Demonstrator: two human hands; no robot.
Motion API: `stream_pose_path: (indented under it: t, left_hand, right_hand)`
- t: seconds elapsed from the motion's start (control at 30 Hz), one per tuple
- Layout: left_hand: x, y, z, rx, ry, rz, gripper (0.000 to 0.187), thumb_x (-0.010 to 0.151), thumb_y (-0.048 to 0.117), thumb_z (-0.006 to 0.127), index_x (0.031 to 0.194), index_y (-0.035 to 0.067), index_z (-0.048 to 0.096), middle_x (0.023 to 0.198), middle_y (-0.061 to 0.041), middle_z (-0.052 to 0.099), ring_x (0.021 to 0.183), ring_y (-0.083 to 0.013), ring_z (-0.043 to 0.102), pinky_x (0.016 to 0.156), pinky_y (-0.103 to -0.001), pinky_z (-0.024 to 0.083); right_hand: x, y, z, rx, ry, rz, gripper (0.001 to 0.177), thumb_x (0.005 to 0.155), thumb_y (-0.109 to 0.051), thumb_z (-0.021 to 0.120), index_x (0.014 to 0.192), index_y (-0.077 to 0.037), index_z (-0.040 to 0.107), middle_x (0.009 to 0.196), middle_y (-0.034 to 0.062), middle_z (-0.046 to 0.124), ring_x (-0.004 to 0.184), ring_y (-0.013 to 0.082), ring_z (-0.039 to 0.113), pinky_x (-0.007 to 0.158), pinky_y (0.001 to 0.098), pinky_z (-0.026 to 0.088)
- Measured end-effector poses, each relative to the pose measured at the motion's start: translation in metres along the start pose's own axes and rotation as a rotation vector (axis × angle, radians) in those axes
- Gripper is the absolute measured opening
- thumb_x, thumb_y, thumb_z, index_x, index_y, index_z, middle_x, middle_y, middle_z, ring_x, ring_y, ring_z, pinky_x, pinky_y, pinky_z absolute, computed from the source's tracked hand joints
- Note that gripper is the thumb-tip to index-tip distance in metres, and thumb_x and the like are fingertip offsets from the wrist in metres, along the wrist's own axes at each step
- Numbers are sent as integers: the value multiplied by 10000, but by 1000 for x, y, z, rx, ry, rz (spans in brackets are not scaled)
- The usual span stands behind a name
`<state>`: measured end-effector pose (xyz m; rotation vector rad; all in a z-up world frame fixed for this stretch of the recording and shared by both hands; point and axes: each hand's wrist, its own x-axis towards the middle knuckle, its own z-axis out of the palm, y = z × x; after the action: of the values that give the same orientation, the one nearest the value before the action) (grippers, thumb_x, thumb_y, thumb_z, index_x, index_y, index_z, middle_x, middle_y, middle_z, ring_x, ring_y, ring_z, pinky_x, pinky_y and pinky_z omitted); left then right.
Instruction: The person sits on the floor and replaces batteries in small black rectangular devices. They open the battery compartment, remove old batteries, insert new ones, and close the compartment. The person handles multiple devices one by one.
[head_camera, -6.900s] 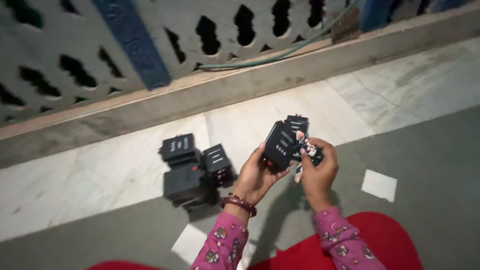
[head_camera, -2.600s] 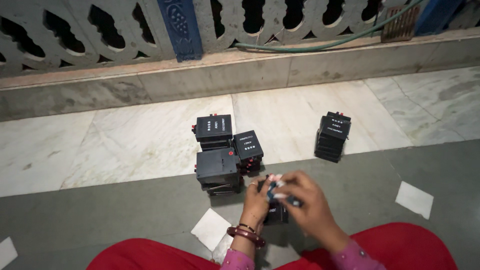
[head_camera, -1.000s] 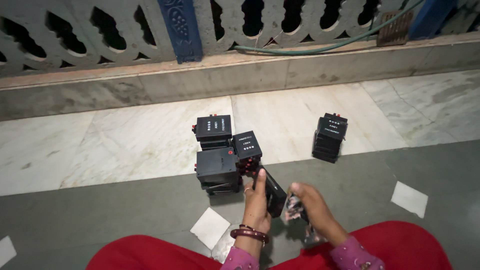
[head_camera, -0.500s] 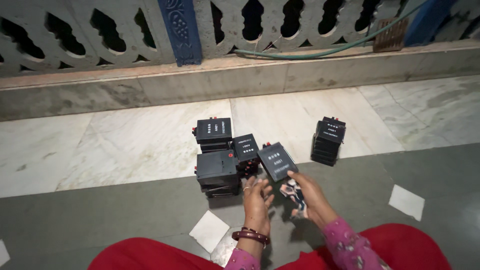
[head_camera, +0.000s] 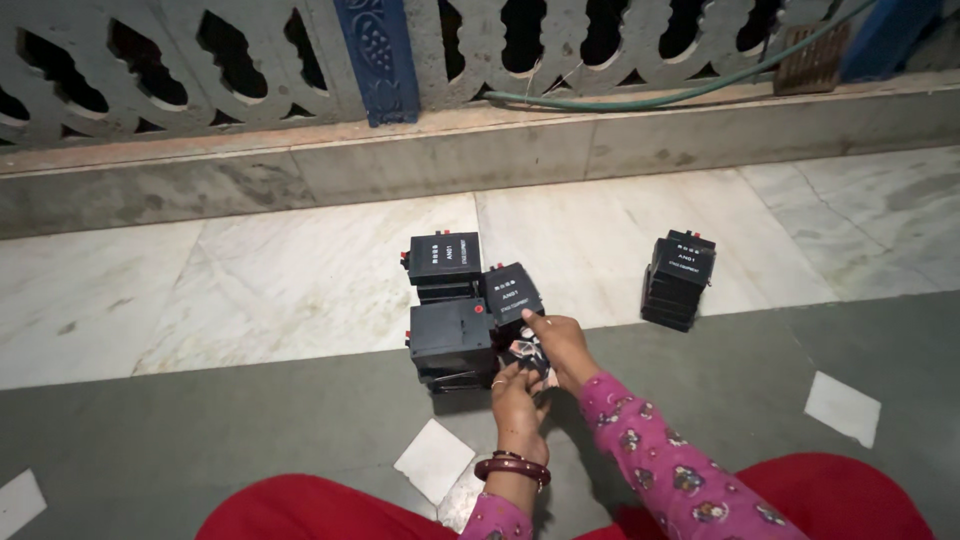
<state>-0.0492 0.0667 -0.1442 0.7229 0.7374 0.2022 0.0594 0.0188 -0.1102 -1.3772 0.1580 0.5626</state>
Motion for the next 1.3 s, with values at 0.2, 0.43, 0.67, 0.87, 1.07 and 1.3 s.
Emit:
stream_pose_path:
  t: [0.2, 0.43, 0.67, 0.87, 1.07, 1.3]
  left_hand:
    - [-2, 4, 5, -17, -7, -21, 297, 992, 136, 509, 1281, 127, 576, 1030, -54, 666, 894, -164, 629, 781, -338, 526]
    - [-19, 13, 11, 199, -111, 31, 405, 958, 152, 559, 1356, 159, 635, 1182, -24, 648, 1008, -129, 565, 871, -331, 495]
    - [-30, -8, 52, 539, -714, 433, 668, 955, 74, 552, 1593, 190, 393, 1637, -87, 418, 1461, -221, 401, 1155, -332, 330]
    - [-32, -13, 51, 939, -621, 590, 653, 948, 121, 599, 1565, 200, 402, 1615, -110, 419, 1500, -282, 328, 1207, -387, 286]
    - [-35, -8, 50, 957, -598, 515, 598, 938, 152, 614, 1517, 193, 471, 1583, -99, 453, 1494, -277, 348, 1206, -381, 312]
    - [-33, -10, 50, 927, -565, 439, 552, 922, 190, 644, 1465, 170, 547, 1537, -111, 500, 1448, -267, 410, 1172, -367, 365]
  right_hand:
    - [13, 11, -7, -145, -126, -175, 289, 943, -234, 711, 885, 48, 718, 771, 112, 735, 630, 167, 692, 559, 292, 549]
    - [8, -13, -75, -404, 186, -534, 83, 869, -72, 680, 912, -41, 743, 787, 62, 718, 694, 134, 715, 610, 286, 570]
    - [-12, -54, -149, -644, 858, -666, 329, 835, -340, 841, 942, -49, 730, 907, 155, 731, 825, 320, 699, 751, 423, 537]
    - [-19, -80, -156, -960, 925, -755, 476, 810, -361, 857, 1144, -83, 663, 1130, 146, 670, 969, 360, 683, 815, 484, 535]
    - [0, -112, -153, -1123, 897, -515, 819, 718, -509, 866, 1336, -73, 554, 1225, 225, 586, 992, 414, 668, 819, 517, 538]
    - [12, -110, -152, -1258, 805, -282, 875, 725, -594, 802, 1414, -127, 529, 1224, 242, 603, 1033, 427, 678, 860, 526, 551]
